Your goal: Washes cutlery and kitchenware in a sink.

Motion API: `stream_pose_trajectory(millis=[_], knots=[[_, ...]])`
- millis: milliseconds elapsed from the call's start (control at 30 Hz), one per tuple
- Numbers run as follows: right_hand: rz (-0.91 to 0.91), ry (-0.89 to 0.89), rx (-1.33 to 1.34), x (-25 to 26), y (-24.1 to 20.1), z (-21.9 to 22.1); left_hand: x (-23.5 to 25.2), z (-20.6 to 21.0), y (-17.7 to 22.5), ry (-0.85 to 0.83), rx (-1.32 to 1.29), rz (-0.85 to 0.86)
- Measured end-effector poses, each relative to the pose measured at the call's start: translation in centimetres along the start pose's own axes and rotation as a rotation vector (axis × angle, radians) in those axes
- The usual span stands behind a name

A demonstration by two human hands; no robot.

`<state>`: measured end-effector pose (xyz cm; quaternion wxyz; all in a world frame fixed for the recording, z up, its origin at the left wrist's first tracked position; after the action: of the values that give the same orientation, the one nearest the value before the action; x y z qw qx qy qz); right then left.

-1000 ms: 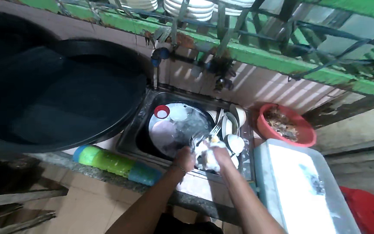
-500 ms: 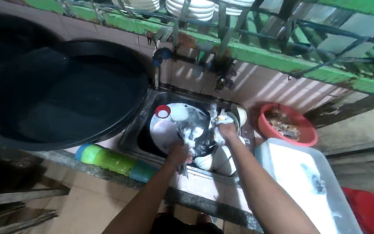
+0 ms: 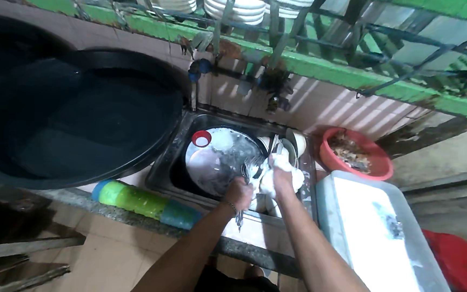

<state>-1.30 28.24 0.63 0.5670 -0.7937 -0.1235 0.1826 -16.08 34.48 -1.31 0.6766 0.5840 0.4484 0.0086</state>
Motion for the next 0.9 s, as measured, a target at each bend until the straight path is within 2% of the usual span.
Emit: stream_pose_trajectory(millis=[100, 233, 300, 400, 433, 500, 533, 600, 633, 667, 700, 800, 900], knots=[[0.125, -0.126, -0.004, -1.9, 0.9, 0.5, 0.2, -0.1, 0.2, -0.008, -0.003, -0.009], [0.085, -0.078, 0.087, -0.6, 1.4, -1.6, -0.4, -0.1, -0.7, -0.120, 0.062, -0.014], [0.105, -0.088, 0.246, -0.7, 2.4, -1.5, -0.6, 0.6, -1.1, -0.280, -0.190, -0.006], [0.177, -0.246, 0.571, -2.2, 3.5, 0.1, -3.1, 3.1, -1.4, -0.616, -0.668, -0.052], [0.184, -0.312, 0.703, -2.4, 3.7, 1.0, -4.0, 4.0, -1.4, -0.669, -0.774, -0.091], [0.204, -0.370, 0.901, -2.5, 4.0, 2.6, -4.5, 4.9, -1.9, -0.594, -0.795, -0.146], [0.225, -0.358, 0.907, -2.5, 3.9, 2.9, -3.8, 4.3, -2.1, -0.445, -0.678, -0.124], [0.283, -0.281, 0.759, -2.5, 3.5, 2.8, -2.0, 0.5, -1.2, -0.058, -0.152, 0.076], [0.331, -0.219, 0.642, -2.8, 3.5, 2.4, -1.3, -1.0, -0.4, 0.047, 0.143, 0.165], [0.367, -0.203, 0.563, -3.0, 3.5, 1.9, -0.9, -1.9, 0.3, 0.101, 0.355, 0.235], [0.368, -0.203, 0.503, -3.2, 3.5, 1.4, -0.5, -2.2, 0.4, 0.132, 0.459, 0.273], [0.279, -0.158, 0.400, -2.6, 2.2, -0.3, -0.6, -1.4, 0.2, 0.145, 0.498, 0.265], [0.224, 0.048, 0.426, -1.2, 1.8, -1.6, -2.3, 0.2, 0.8, 0.090, 0.548, 0.205]])
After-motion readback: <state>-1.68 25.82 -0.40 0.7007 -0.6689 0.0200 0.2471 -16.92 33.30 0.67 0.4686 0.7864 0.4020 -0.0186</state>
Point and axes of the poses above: each hand's wrist, its own x-axis towards the middle knuckle, its own z-axis out of the palm, y = z × x, the point moved 9 cm from there along x, towards the middle knuckle, and after that the axes turned 5 degrees about y, right-handed, at the moved point
